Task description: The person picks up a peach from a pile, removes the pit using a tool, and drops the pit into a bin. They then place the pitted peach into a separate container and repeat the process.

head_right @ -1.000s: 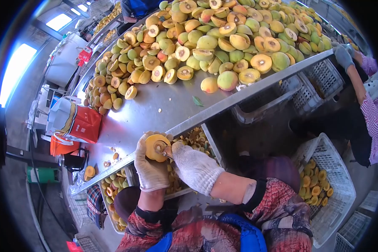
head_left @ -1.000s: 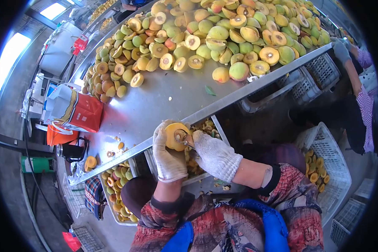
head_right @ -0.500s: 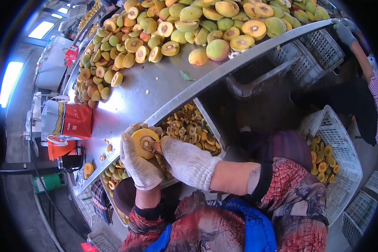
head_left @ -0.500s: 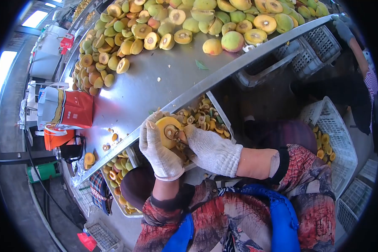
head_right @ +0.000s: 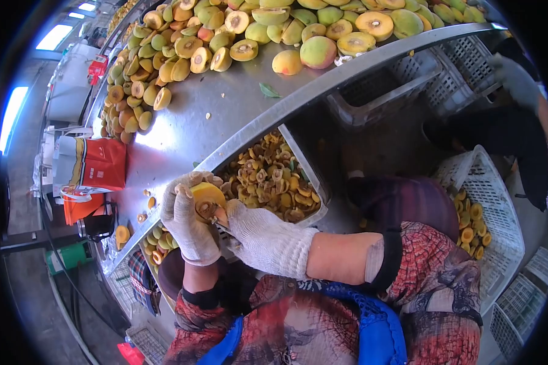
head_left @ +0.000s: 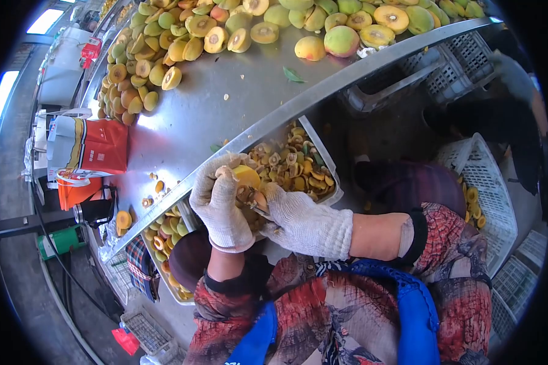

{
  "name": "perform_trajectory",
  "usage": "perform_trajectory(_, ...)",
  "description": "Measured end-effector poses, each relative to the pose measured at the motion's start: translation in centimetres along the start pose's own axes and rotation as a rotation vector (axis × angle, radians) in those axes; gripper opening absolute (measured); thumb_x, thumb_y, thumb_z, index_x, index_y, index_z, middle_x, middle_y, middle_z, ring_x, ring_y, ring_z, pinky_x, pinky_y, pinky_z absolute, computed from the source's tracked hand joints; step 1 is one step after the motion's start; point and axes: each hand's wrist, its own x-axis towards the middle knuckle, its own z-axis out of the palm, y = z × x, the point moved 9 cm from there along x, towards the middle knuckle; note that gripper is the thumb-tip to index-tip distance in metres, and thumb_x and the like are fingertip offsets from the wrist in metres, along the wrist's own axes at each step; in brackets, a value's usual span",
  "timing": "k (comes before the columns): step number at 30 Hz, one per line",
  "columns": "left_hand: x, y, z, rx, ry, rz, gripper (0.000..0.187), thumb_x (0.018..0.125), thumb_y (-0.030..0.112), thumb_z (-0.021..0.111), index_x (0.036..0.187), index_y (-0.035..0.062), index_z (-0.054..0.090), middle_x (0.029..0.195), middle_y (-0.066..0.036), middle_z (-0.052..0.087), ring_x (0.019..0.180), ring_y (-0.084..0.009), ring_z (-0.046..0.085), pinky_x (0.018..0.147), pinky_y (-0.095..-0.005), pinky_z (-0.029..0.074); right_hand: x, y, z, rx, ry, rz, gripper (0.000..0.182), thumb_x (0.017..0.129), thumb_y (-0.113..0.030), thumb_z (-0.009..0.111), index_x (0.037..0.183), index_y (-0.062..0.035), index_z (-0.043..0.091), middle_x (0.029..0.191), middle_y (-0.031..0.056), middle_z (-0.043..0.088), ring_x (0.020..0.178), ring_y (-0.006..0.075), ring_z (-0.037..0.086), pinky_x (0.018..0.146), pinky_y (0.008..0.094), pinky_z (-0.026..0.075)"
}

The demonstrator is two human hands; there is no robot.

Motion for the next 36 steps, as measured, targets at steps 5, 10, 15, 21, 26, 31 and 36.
perform_trajectory(5, 0.3, -0.4, 0.0, 0.006, -0.086, -0.121, 0.022, 0.083, 0.017, 0.068, 0.098, 0.0005, 0.065, 0.093, -0.004, 0.065, 0.081, -0.0099, 0.057, 0.076, -0.0247, 0.046, 0.0, -0.7, -0.3, 0.018, 0.007, 0.018, 0.043, 0.084, -0.021, 0.061, 0.119, -0.0022, 0.043, 0.098, 0.0254, 0.056, 0.085, 0.0455, 0.059, 0.072, 0.0500, 0.049)
perform_trajectory(10, 0.8, 0.1, 0.3, 0.086, -0.150, -0.125, 0.022, 0.081, 0.016, 0.069, 0.097, 0.0004, 0.067, 0.088, -0.001, 0.064, 0.078, -0.0084, 0.055, 0.073, -0.0237, 0.046, 0.1, -0.8, -0.2, 0.145, -0.054, 0.094, 0.043, 0.084, -0.024, 0.061, 0.115, 0.0019, 0.045, 0.096, 0.0262, 0.058, 0.088, 0.0452, 0.058, 0.076, 0.0495, 0.048)
perform_trajectory(15, 1.1, 0.1, 0.0, 0.206, -0.198, -0.088, 0.035, 0.084, 0.030, 0.068, 0.097, -0.0013, 0.063, 0.088, -0.013, 0.066, 0.080, -0.0205, 0.064, 0.073, -0.0321, 0.052, 0.1, -1.0, 0.7, 0.180, -0.225, 0.153, 0.046, 0.084, -0.026, 0.062, 0.116, 0.0023, 0.045, 0.096, 0.0267, 0.060, 0.091, 0.0440, 0.059, 0.078, 0.0479, 0.049)
perform_trajectory(21, 0.7, -0.1, -0.2, 0.126, -0.149, -0.099, 0.028, 0.086, 0.024, 0.066, 0.095, -0.0019, 0.063, 0.088, -0.013, 0.066, 0.078, -0.0205, 0.064, 0.071, -0.0300, 0.052, 0.4, -0.7, 0.7, 0.208, -0.135, 0.106, 0.044, 0.084, -0.023, 0.062, 0.117, 0.0010, 0.045, 0.096, 0.0265, 0.059, 0.090, 0.0443, 0.059, 0.077, 0.0478, 0.049)
perform_trajectory(26, 0.6, -1.1, -0.7, 0.135, -0.057, -0.142, 0.025, 0.087, 0.021, 0.064, 0.094, -0.0029, 0.063, 0.088, -0.013, 0.066, 0.077, -0.0190, 0.064, 0.071, -0.0289, 0.051, 0.7, 0.9, 1.5, 0.097, -0.126, 0.171, 0.039, 0.085, -0.020, 0.060, 0.116, -0.0001, 0.046, 0.097, 0.0265, 0.057, 0.090, 0.0453, 0.057, 0.076, 0.0490, 0.049)
perform_trajectory(31, 0.6, -0.5, -0.7, 0.211, -0.035, -0.110, 0.022, 0.087, 0.019, 0.063, 0.093, -0.0021, 0.064, 0.088, -0.012, 0.066, 0.076, -0.0170, 0.063, 0.070, -0.0274, 0.050, 0.9, 0.5, 1.6, 0.098, -0.145, 0.163, 0.038, 0.085, -0.021, 0.061, 0.112, 0.0002, 0.047, 0.097, 0.0259, 0.058, 0.090, 0.0441, 0.058, 0.076, 0.0474, 0.049)
perform_trajectory(36, 0.7, -0.4, -0.2, 0.156, -0.005, -0.104, 0.022, 0.087, 0.020, 0.064, 0.093, -0.0019, 0.064, 0.087, -0.011, 0.066, 0.076, -0.0163, 0.062, 0.070, -0.0265, 0.050, 1.1, 1.0, 2.5, 0.290, -0.159, 0.187, 0.038, 0.081, -0.023, 0.065, 0.107, -0.0008, 0.050, 0.092, 0.0203, 0.060, 0.084, 0.0352, 0.061, 0.073, 0.0412, 0.049)
